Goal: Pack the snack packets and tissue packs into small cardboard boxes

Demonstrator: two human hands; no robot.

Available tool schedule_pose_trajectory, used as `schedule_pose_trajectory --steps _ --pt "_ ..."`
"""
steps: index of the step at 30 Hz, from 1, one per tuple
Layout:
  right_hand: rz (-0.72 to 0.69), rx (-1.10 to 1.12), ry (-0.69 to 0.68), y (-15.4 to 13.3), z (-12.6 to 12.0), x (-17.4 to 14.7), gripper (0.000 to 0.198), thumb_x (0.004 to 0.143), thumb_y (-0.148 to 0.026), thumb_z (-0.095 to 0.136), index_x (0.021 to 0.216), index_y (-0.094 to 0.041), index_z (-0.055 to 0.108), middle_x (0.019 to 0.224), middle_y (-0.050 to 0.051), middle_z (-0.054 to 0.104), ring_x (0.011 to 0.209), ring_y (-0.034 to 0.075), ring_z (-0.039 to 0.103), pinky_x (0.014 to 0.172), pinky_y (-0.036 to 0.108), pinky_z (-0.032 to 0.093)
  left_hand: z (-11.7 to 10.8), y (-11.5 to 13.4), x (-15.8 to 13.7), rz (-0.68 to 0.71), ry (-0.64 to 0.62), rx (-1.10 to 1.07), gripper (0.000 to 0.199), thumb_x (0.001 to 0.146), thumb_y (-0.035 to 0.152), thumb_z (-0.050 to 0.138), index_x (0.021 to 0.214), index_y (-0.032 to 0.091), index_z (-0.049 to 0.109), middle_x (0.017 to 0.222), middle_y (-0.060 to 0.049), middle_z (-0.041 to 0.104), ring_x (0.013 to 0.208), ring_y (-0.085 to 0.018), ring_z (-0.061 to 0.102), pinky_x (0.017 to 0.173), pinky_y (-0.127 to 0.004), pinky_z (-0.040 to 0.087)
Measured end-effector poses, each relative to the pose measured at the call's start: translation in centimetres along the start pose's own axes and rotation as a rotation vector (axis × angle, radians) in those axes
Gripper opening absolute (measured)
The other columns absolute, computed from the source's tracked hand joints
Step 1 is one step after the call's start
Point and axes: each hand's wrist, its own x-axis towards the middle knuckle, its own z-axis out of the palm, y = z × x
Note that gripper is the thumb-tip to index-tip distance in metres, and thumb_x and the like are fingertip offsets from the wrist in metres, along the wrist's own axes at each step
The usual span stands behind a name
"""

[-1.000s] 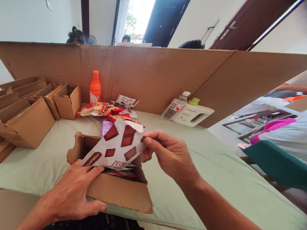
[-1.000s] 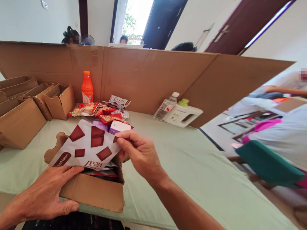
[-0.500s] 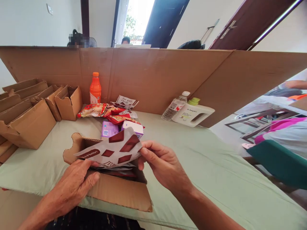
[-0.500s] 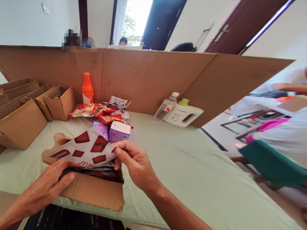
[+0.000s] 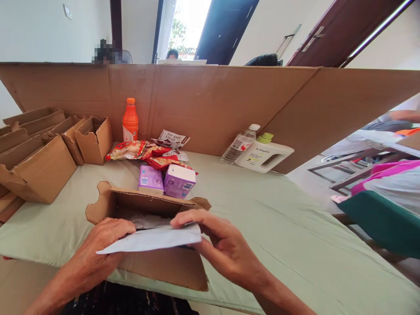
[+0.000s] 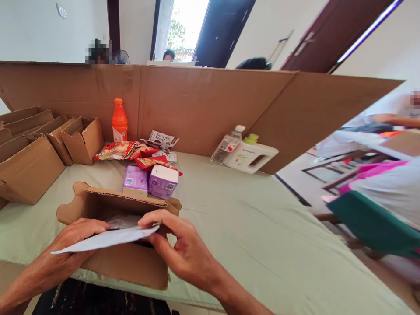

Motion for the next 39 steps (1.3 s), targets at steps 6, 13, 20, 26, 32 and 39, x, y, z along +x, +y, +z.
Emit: schedule_pose_trajectory --steps 6,13,20,26,32,39 --pt "-0.169 -0.226 -0.185 -0.9 -0.8 -0.1 0.030 0.086 -0.006 0.054 0.104 -0.022 0.072 0.098 0.005 0.080 0.089 0.016 0.076 0.078 0.023 0.061 0.3 -0.2 -0.3 -0.049 -0.069 -0.040 0.025 0.089 0.021 0.049 0.109 0.027 0.062 0.111 -0.002 0.074 0.098 -0.021 0.068 0.085 -0.034 0.051" --pt "-0.024 -0.196 0.053 -0.1 -0.3 0.3 0.025 0.099 -0.023 0.055 0.100 -0.025 0.080 0.099 0.005 0.081 0.088 0.021 0.078 0.076 0.029 0.064 0.8 0.2 -0.3 -0.223 -0.017 -0.068 0.025 0.094 0.040 0.047 0.109 0.023 0.060 0.101 -0.005 0.071 0.094 -0.026 0.065 0.080 -0.040 0.050" --pt "0.006 -0.055 0.147 0.9 0.6 1.0 0.030 0.101 -0.042 0.057 0.099 -0.026 0.082 0.100 0.006 0.081 0.093 0.023 0.077 0.079 0.033 0.064 1.0 0.1 -0.3 -0.162 0.014 -0.035 0.020 0.096 0.037 0.046 0.098 0.023 0.060 0.091 -0.003 0.069 0.086 -0.023 0.062 0.075 -0.036 0.046" --pt "0.074 -0.009 0.226 1.6 0.8 0.8 0.027 0.099 -0.043 0.060 0.100 -0.027 0.082 0.102 0.006 0.081 0.094 0.023 0.076 0.083 0.034 0.062 1.4 -0.1 -0.3 -0.040 0.072 0.030 0.014 0.095 0.030 0.050 0.087 0.022 0.059 0.082 -0.001 0.068 0.079 -0.021 0.061 0.070 -0.032 0.045" --pt "0.131 -0.083 -0.143 2.5 2.7 1.7 0.032 0.102 -0.030 0.048 0.109 -0.022 0.078 0.107 0.006 0.079 0.097 0.021 0.075 0.085 0.034 0.061 1.5 -0.2 -0.2 -0.012 0.086 0.040 0.012 0.094 0.026 0.050 0.089 0.021 0.060 0.090 -0.003 0.070 0.086 -0.022 0.063 0.074 -0.033 0.046" --pt "0.139 -0.197 -0.340 2.7 3.0 1.8 0.033 0.100 -0.019 0.046 0.118 -0.019 0.074 0.123 0.011 0.075 0.115 0.024 0.070 0.102 0.042 0.054 1.5 -0.2 -0.5 -0.023 0.075 0.059 0.008 0.093 0.025 0.052 0.089 0.021 0.058 0.086 -0.002 0.067 0.082 -0.022 0.061 0.070 -0.033 0.044"
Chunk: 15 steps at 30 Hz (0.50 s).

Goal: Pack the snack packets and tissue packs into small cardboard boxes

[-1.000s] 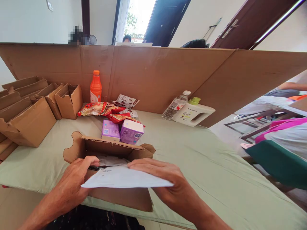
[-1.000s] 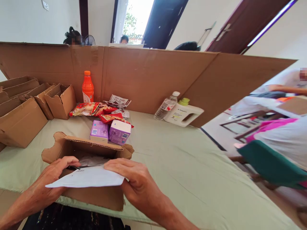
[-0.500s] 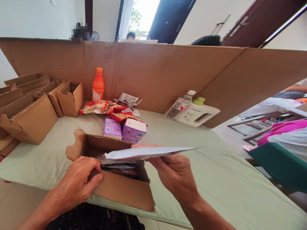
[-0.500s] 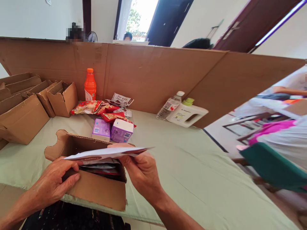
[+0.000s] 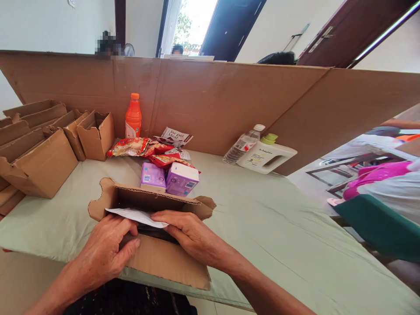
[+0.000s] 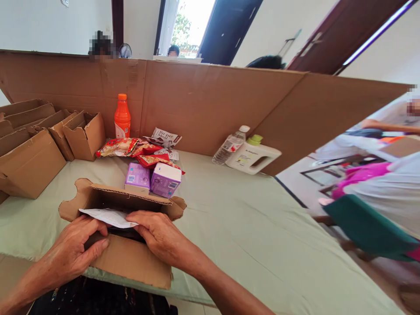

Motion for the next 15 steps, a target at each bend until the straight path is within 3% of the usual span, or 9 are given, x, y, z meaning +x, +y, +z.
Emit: schedule_pose_trajectory --steps 6,11,15 --pt "0.004 0.189 -0.047 -0.44 -0.74 0.16 0.037 0.106 -0.030 0.040 0.123 -0.022 0.072 0.125 0.006 0.074 0.110 0.021 0.070 0.097 0.038 0.056 0.06 -0.16 -0.02 0.018 -0.021 -0.014 0.009 0.095 0.025 0.050 0.092 0.021 0.058 0.096 -0.004 0.070 0.091 -0.023 0.063 0.076 -0.034 0.046" --pt "0.099 -0.308 -0.056 -0.24 -0.30 -0.02 0.041 0.098 -0.020 0.048 0.134 -0.010 0.064 0.132 0.019 0.069 0.122 0.034 0.065 0.103 0.055 0.052 0.14 -0.17 -0.02 0.020 -0.011 -0.002 0.009 0.095 0.024 0.050 0.090 0.021 0.057 0.091 -0.002 0.070 0.085 -0.022 0.062 0.075 -0.034 0.045" --pt "0.075 -0.499 0.049 -0.02 -0.04 -0.42 0.046 0.093 -0.017 0.053 0.138 -0.016 0.060 0.134 0.016 0.068 0.120 0.031 0.067 0.098 0.051 0.056 0.11 -0.12 -0.17 0.025 -0.025 -0.024 0.009 0.096 0.024 0.050 0.090 0.021 0.056 0.096 -0.003 0.071 0.089 -0.022 0.063 0.078 -0.035 0.045"
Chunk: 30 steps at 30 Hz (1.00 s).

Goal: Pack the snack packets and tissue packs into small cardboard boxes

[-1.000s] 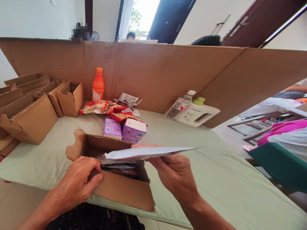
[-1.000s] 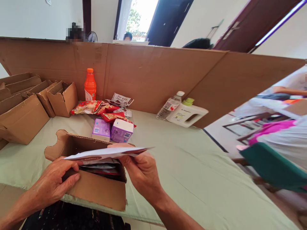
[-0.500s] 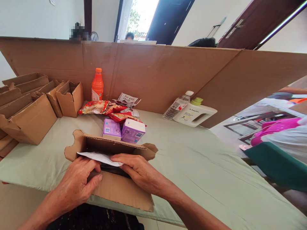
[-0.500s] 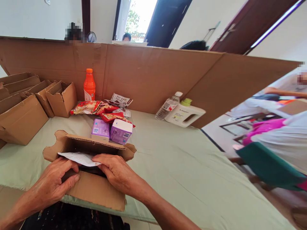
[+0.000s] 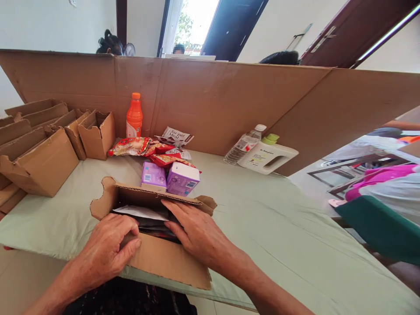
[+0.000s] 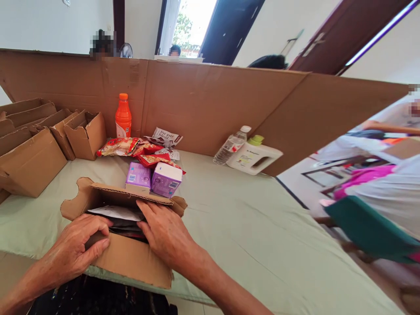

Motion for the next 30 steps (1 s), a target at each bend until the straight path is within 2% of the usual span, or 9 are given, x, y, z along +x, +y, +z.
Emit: schedule_pose_trajectory --steps 8,13,20,24,30 --pt "-0.098 0.098 -0.043 -0.5 -0.3 0.7 0.039 0.094 -0.023 0.058 0.132 -0.019 0.065 0.133 0.014 0.069 0.118 0.028 0.068 0.099 0.045 0.056 0.0 0.0 0.3 0.026 0.023 0.030 0.009 0.095 0.024 0.051 0.090 0.022 0.057 0.095 -0.003 0.072 0.086 -0.021 0.064 0.076 -0.034 0.047" --pt "-0.148 0.124 -0.078 -0.5 -0.1 2.1 0.033 0.096 -0.013 0.048 0.112 -0.021 0.075 0.110 0.008 0.078 0.098 0.021 0.072 0.087 0.033 0.056 0.0 0.0 0.4 0.022 0.032 0.034 0.008 0.095 0.023 0.051 0.091 0.022 0.058 0.096 -0.004 0.073 0.086 -0.022 0.065 0.076 -0.034 0.048" --pt "-0.049 0.073 -0.101 1.0 -0.4 2.1 0.034 0.093 -0.011 0.047 0.097 -0.022 0.078 0.093 0.006 0.079 0.083 0.020 0.072 0.076 0.029 0.051 -0.2 0.1 0.6 0.020 0.028 0.030 0.010 0.094 0.024 0.052 0.090 0.022 0.060 0.104 -0.006 0.074 0.094 -0.023 0.068 0.080 -0.036 0.051" --pt "-0.023 0.060 -0.143 1.2 -0.4 2.2 0.034 0.090 -0.009 0.048 0.096 -0.022 0.079 0.091 0.006 0.079 0.082 0.020 0.072 0.075 0.029 0.050 -0.2 0.0 0.9 0.038 0.041 0.020 0.011 0.094 0.023 0.051 0.090 0.022 0.061 0.105 -0.006 0.075 0.094 -0.023 0.068 0.081 -0.036 0.052" --pt "-0.040 0.086 -0.121 1.1 0.0 2.5 0.036 0.089 -0.007 0.047 0.095 -0.022 0.079 0.091 0.007 0.079 0.082 0.020 0.072 0.075 0.028 0.050 -0.2 -0.1 0.6 0.058 0.054 0.014 0.007 0.095 0.022 0.053 0.094 0.023 0.059 0.110 -0.005 0.074 0.100 -0.022 0.068 0.085 -0.036 0.051"
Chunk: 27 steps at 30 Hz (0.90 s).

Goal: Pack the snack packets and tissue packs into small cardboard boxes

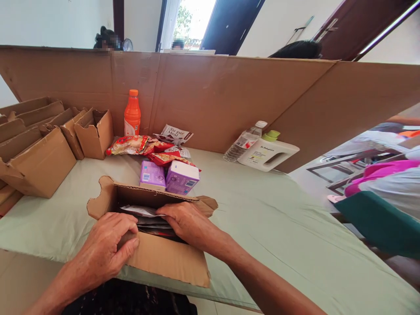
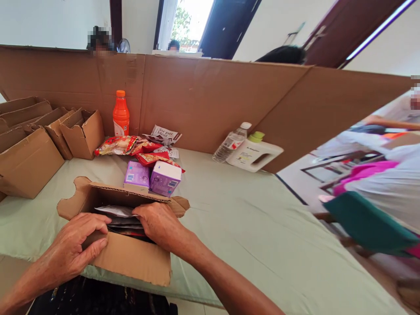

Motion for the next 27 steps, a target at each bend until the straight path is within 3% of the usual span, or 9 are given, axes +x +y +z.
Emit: schedule_pose_trajectory --steps 12,17,19,23,25,27 --pt "-0.014 0.034 -0.031 -0.5 -0.3 -0.2 0.032 0.095 -0.011 0.048 0.101 -0.020 0.078 0.100 0.008 0.080 0.090 0.021 0.074 0.080 0.030 0.054 -0.1 0.2 -0.1 -0.014 -0.014 0.003 0.007 0.095 0.021 0.052 0.095 0.023 0.059 0.110 -0.004 0.074 0.100 -0.022 0.068 0.086 -0.036 0.050" --pt "0.015 0.080 -0.050 -0.3 -0.3 0.0 0.036 0.095 -0.017 0.054 0.127 -0.020 0.070 0.120 0.011 0.076 0.109 0.028 0.072 0.096 0.043 0.056 0.0 0.0 -0.1 0.013 0.011 -0.003 0.006 0.095 0.020 0.053 0.095 0.024 0.058 0.108 -0.002 0.074 0.099 -0.020 0.067 0.085 -0.034 0.049" --pt "-0.012 0.186 0.017 -0.1 -0.1 0.3 0.051 0.092 -0.017 0.057 0.143 -0.023 0.057 0.128 0.010 0.073 0.109 0.026 0.072 0.098 0.045 0.056 0.1 0.0 -0.1 0.030 0.035 -0.006 0.006 0.095 0.020 0.053 0.095 0.024 0.058 0.106 -0.001 0.074 0.099 -0.020 0.067 0.084 -0.033 0.049" --pt "-0.052 0.474 0.330 0.1 0.4 0.8 0.078 0.092 -0.018 0.056 0.161 -0.033 0.024 0.143 0.011 0.062 0.103 0.020 0.073 0.084 0.037 0.062 0.2 -0.1 -0.2 0.044 0.042 -0.006 0.006 0.096 0.019 0.053 0.096 0.024 0.057 0.107 0.000 0.073 0.098 -0.019 0.067 0.085 -0.033 0.048" --pt "-0.063 0.514 0.387 0.0 0.6 0.7 0.072 0.093 -0.020 0.056 0.159 -0.030 0.031 0.142 0.012 0.062 0.101 0.020 0.074 0.076 0.034 0.063 0.2 0.0 -0.2 0.044 0.036 -0.009 0.006 0.096 0.019 0.053 0.096 0.024 0.057 0.107 -0.001 0.073 0.098 -0.019 0.067 0.085 -0.033 0.049" --pt "-0.108 0.467 0.330 -0.2 0.7 0.5 0.049 0.095 -0.021 0.055 0.144 -0.025 0.055 0.129 0.011 0.071 0.098 0.020 0.075 0.079 0.033 0.063 0.2 0.0 -0.2 0.046 0.028 -0.006 0.006 0.095 0.019 0.053 0.097 0.024 0.057 0.107 -0.001 0.073 0.097 -0.020 0.067 0.084 -0.034 0.049"
